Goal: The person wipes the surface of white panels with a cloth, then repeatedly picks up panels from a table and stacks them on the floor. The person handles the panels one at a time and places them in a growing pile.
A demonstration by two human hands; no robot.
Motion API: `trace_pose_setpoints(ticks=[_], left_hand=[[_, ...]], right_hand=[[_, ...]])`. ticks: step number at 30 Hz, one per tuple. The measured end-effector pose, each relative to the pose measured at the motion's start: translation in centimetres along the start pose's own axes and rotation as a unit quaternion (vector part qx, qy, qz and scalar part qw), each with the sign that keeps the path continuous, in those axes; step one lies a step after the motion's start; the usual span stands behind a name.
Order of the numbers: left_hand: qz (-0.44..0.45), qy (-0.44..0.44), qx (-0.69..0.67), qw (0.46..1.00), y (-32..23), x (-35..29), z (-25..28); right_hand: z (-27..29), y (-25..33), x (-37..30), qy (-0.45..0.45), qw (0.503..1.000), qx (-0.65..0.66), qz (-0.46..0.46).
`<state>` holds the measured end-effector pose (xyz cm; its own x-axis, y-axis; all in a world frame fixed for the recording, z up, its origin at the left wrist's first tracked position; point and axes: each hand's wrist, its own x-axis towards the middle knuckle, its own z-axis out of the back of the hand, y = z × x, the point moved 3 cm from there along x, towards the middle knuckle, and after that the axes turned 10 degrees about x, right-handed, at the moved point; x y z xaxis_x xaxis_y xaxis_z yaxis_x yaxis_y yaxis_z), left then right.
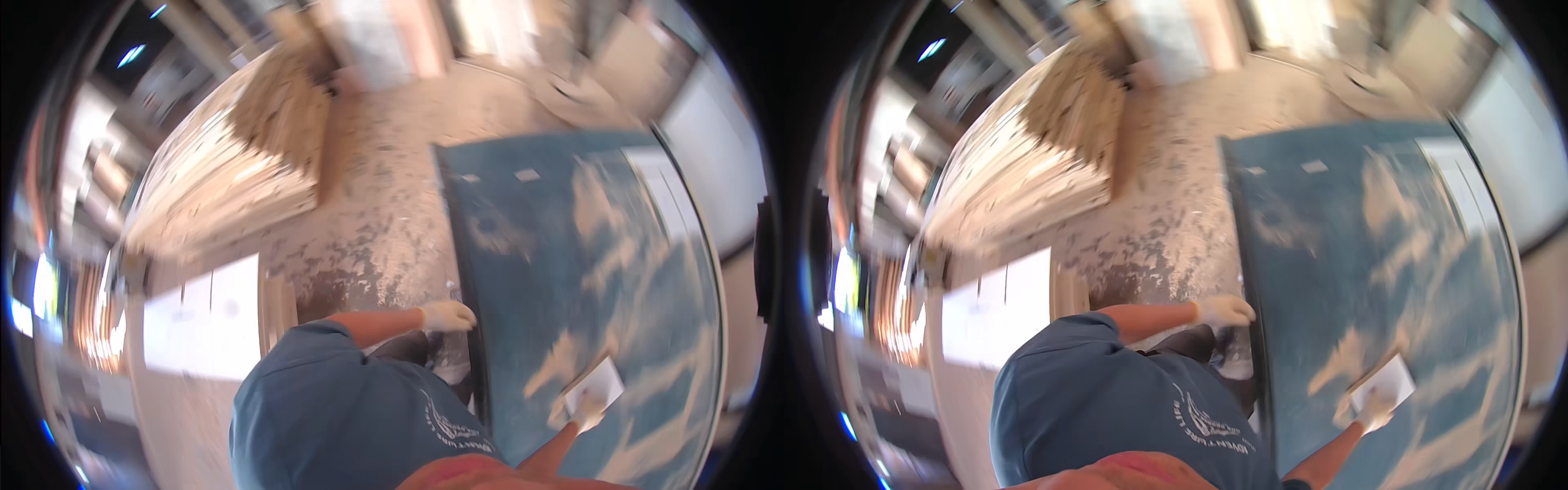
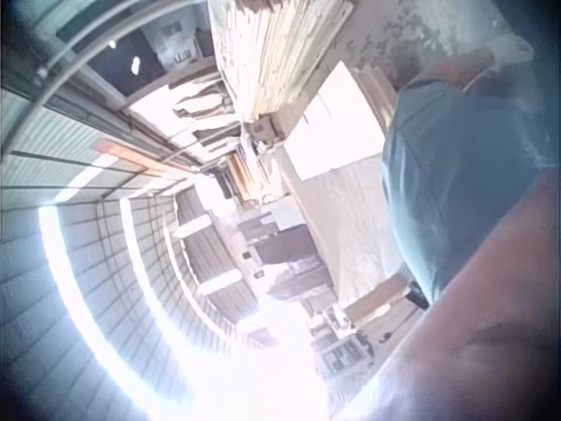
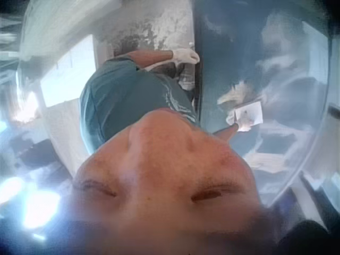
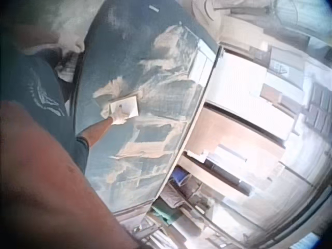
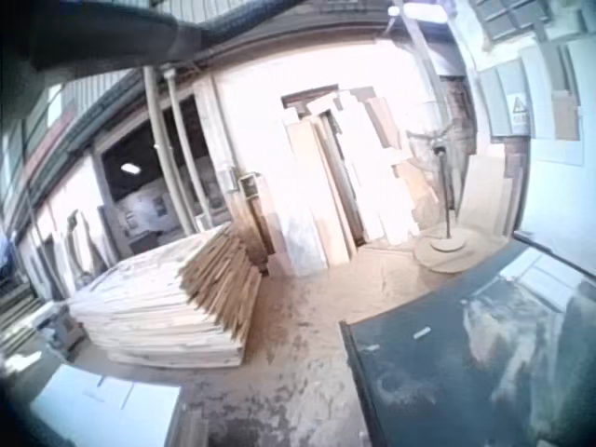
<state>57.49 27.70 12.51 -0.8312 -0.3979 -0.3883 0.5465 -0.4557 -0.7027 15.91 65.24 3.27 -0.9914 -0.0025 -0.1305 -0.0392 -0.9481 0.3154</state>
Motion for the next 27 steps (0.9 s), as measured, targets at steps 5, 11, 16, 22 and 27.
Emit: trace_pose_setpoints(ticks=[5, 11, 16, 22, 27], left_hand=[[-0.019, -0.063, -0.044, 0.997, 4.0, 2.2, 1.4], [0.121, -0.116, -0.046, 0.985, 22.1, -3.5, 10.0], [0.395, -0.188, 0.001, 0.899, 36.7, -12.4, 18.0], [0.212, -0.161, 0.000, 0.964, 40.0, 1.2, 34.1], [0.028, -0.206, 0.141, 0.968, 33.4, 22.2, 45.1]], right_hand=[[-6.8, 19.9, -3.8, 0.046, 0.998, -0.014, 0.027], [-12.1, 40.0, -8.1, 0.064, 0.998, -0.013, 0.022], [-15.7, 51.3, -9.0, 0.003, 0.998, -0.058, 0.032], [-22.8, 58.9, -10.5, 0.071, 0.988, -0.077, 0.113], [-26.7, 67.3, -13.3, 0.080, 0.997, -0.002, -0.003]])
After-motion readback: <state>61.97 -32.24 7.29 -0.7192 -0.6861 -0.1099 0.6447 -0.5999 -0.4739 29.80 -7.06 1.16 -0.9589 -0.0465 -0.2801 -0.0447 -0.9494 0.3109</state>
